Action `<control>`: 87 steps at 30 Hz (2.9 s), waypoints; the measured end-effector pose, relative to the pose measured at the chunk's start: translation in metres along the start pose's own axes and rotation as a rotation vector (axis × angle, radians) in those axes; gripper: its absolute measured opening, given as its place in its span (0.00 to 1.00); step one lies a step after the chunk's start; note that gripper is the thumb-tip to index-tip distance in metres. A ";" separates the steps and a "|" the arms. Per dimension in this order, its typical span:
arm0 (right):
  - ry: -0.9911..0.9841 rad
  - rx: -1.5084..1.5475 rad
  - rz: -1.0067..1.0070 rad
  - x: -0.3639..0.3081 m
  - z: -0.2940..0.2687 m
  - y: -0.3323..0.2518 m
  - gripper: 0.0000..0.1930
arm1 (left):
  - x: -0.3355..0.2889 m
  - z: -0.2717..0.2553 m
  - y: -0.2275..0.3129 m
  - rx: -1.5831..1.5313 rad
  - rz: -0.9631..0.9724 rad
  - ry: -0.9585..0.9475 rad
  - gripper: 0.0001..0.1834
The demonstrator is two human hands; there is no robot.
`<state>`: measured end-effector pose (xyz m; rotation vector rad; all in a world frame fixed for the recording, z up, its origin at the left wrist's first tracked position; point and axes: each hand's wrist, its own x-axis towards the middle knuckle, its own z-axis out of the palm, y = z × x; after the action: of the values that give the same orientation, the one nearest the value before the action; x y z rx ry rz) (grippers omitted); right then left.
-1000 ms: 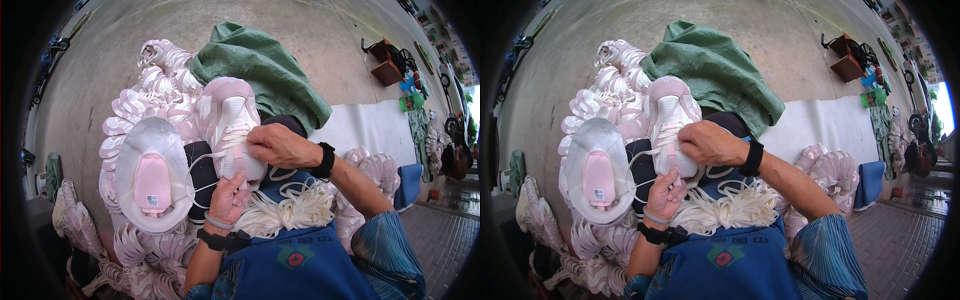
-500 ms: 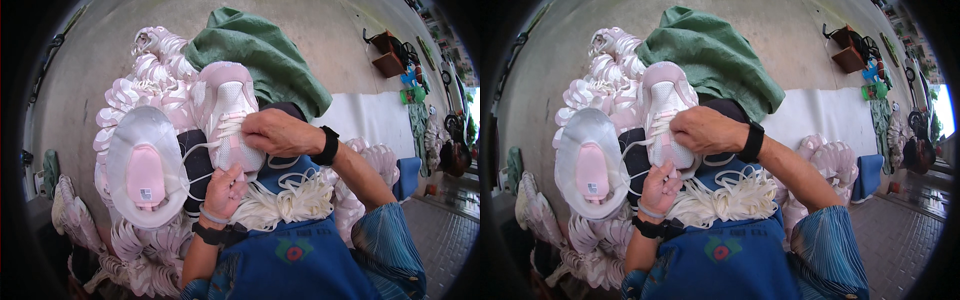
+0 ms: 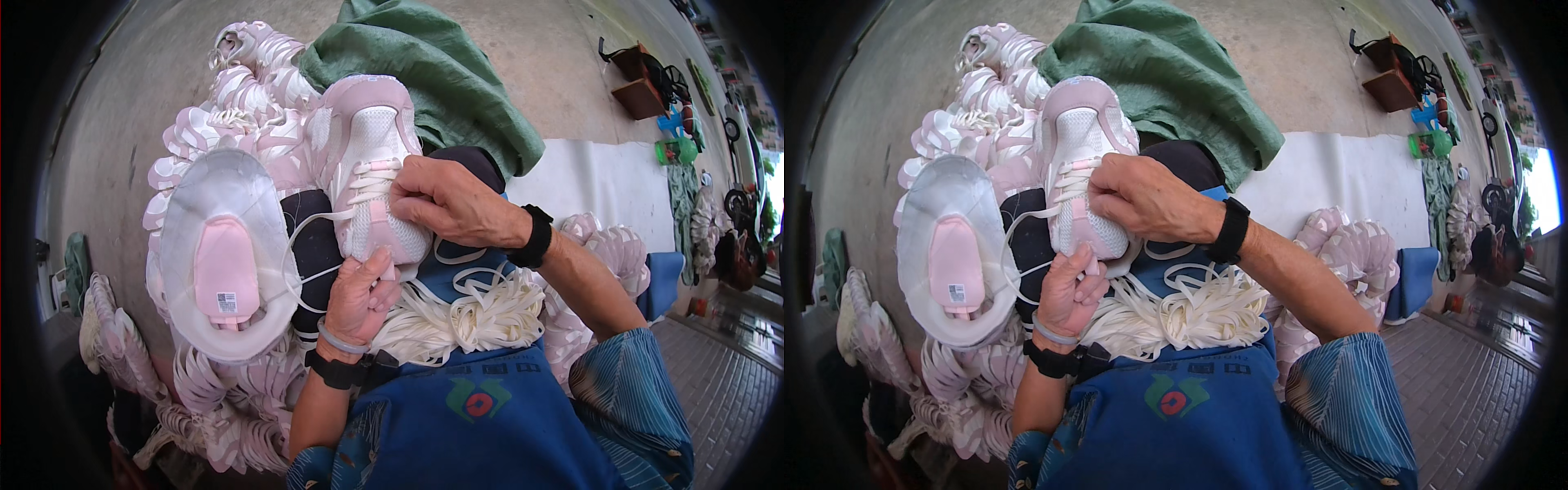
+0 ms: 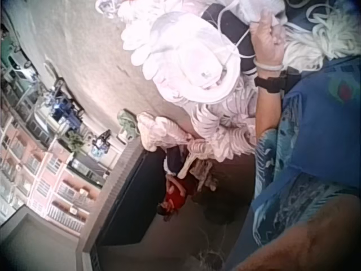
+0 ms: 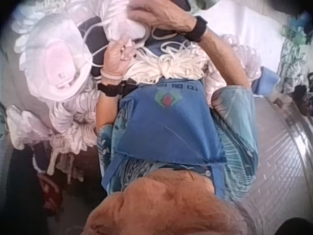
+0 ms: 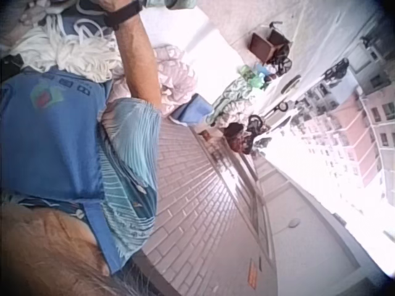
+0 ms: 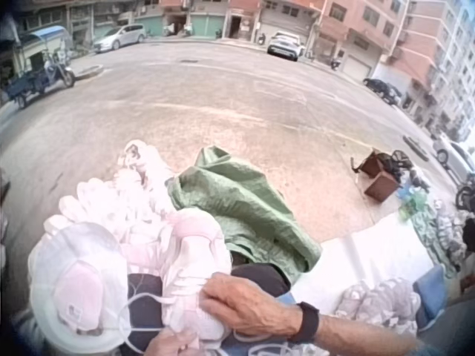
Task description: The person is lacing a pink shoe while sitting near a pile of shoe uppers.
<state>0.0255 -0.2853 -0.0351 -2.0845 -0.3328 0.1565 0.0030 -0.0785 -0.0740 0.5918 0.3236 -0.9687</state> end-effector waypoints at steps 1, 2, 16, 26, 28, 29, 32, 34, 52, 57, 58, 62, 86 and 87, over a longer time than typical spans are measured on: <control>-0.001 0.003 0.001 0.002 0.003 -0.001 0.08 | 0.000 -0.001 -0.001 -0.012 0.005 -0.026 0.06; 0.019 -0.063 -0.034 0.005 0.006 -0.004 0.08 | 0.000 0.000 -0.001 -0.012 0.002 -0.026 0.06; 0.157 -0.358 -0.021 -0.001 0.020 -0.027 0.07 | 0.002 0.000 0.001 -0.026 -0.009 -0.028 0.03; 0.010 -0.735 -0.101 0.015 0.020 -0.060 0.09 | 0.000 -0.001 0.000 -0.034 -0.005 -0.059 0.06; -0.023 -0.724 -0.086 0.019 0.022 -0.060 0.11 | 0.000 -0.001 -0.001 -0.021 -0.003 -0.054 0.06; -0.026 -0.726 -0.090 0.022 0.023 -0.059 0.11 | -0.001 -0.002 0.000 -0.024 0.001 -0.054 0.06; -0.086 -0.802 -0.110 0.027 0.027 -0.055 0.13 | -0.001 -0.002 0.001 -0.007 0.000 -0.070 0.07; -0.069 -0.718 -0.135 0.028 0.029 -0.046 0.14 | -0.001 0.002 0.002 -0.032 -0.015 0.012 0.01; 0.013 0.221 -0.784 -0.026 0.130 -0.184 0.12 | -0.028 0.026 0.064 0.356 0.077 0.023 0.16; -0.196 0.333 -0.395 -0.020 0.062 -0.150 0.07 | -0.119 -0.011 0.108 0.275 0.468 -0.018 0.12; -0.209 0.116 -0.393 -0.019 0.043 -0.122 0.13 | -0.123 -0.010 0.103 0.276 0.477 -0.017 0.12; 0.247 -0.048 -0.026 0.005 -0.001 -0.071 0.08 | -0.132 -0.010 0.085 0.485 0.403 0.075 0.14; -0.196 0.047 0.005 0.063 0.009 -0.031 0.12 | -0.161 -0.017 0.118 0.376 0.665 -0.084 0.18; -0.111 -0.252 -0.258 0.065 0.012 -0.027 0.13 | -0.161 -0.015 0.118 0.461 0.669 -0.140 0.18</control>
<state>0.0795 -0.2430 -0.0163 -2.2607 -0.7160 0.0782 0.0163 0.0891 0.0344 0.9673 -0.2302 -0.4233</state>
